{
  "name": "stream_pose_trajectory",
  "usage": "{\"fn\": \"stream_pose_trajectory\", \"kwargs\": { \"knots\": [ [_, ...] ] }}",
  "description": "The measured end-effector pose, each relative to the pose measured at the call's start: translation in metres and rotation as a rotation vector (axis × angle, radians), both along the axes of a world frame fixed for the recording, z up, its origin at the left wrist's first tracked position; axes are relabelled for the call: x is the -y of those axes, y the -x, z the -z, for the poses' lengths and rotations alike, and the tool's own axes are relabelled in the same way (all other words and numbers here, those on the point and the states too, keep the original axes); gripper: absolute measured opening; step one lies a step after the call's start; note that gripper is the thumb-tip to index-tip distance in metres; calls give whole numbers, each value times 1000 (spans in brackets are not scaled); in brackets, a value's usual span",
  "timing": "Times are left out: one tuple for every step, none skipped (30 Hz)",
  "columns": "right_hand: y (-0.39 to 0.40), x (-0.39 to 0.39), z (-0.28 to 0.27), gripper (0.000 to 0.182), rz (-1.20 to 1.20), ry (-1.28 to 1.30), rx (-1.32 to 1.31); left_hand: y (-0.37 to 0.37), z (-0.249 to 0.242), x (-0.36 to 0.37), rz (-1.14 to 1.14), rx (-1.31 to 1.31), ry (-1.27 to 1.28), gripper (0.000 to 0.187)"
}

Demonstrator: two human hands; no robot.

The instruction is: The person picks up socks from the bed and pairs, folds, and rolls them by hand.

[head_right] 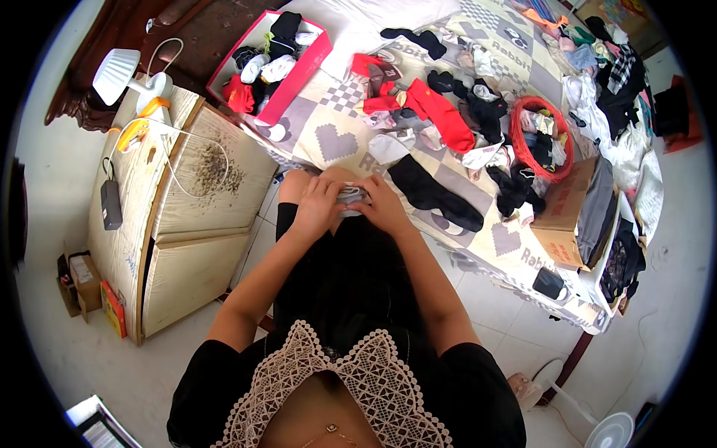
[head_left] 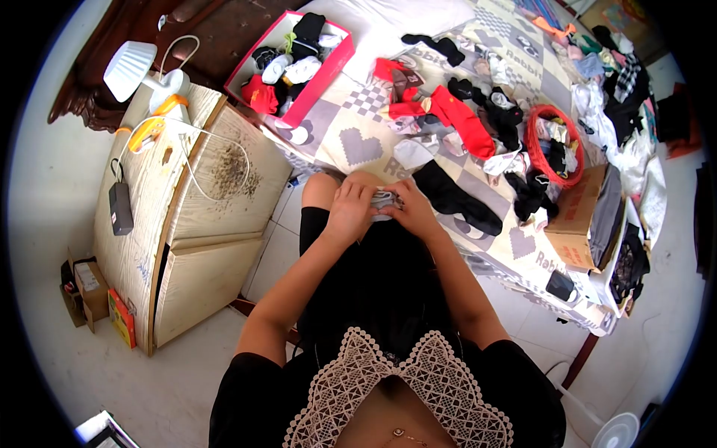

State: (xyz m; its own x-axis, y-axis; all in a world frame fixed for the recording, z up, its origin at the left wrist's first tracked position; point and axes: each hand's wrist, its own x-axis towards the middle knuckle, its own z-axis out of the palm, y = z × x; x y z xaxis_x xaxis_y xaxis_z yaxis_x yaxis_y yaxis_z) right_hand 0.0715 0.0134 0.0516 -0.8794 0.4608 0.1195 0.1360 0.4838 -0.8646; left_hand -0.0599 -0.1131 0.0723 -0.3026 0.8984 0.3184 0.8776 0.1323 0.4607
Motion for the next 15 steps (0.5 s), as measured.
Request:
{"fn": "stream_pose_trajectory", "kwargs": {
  "knots": [
    [2,-2,-4,41,-11,-71,48,1,2,0,-4,-3,-1,40],
    [3,-5,-8,40,-22,-144,93,3,5,-1,25,-19,31,43],
    [5,-9,-9,40,-24,-152,83,6,6,-4,53,-41,58,46],
    [6,-13,-12,39,-69,-177,92,9,6,-6,49,-54,47,46],
    [8,-18,-14,38,-116,-203,100,9,5,-7,60,-53,53,45],
    [10,-21,-16,38,-123,-218,87,9,4,-7,67,-52,58,45],
    [11,-24,-16,38,-159,-210,78,8,5,-7,40,-10,155,49],
    [13,-27,-15,38,-195,-202,72,8,6,-6,28,-20,143,49],
    [13,-30,-16,35,-248,-263,48,7,7,-5,28,-11,168,49],
    [15,-32,-16,35,-258,-275,41,8,8,-4,28,1,194,50],
    [16,-33,-15,34,-259,-255,169,9,10,-3,44,18,193,51],
    [17,-35,-13,34,-258,-236,296,9,12,-3,32,12,185,51],
    [18,-38,-7,38,-273,-226,340,10,12,-3,32,11,204,52],
    [18,-40,-1,38,-280,-235,334,11,13,-3,33,10,224,53],
    [19,-40,0,37,-296,-257,351,11,11,-3,28,25,226,52]
  ]
}}
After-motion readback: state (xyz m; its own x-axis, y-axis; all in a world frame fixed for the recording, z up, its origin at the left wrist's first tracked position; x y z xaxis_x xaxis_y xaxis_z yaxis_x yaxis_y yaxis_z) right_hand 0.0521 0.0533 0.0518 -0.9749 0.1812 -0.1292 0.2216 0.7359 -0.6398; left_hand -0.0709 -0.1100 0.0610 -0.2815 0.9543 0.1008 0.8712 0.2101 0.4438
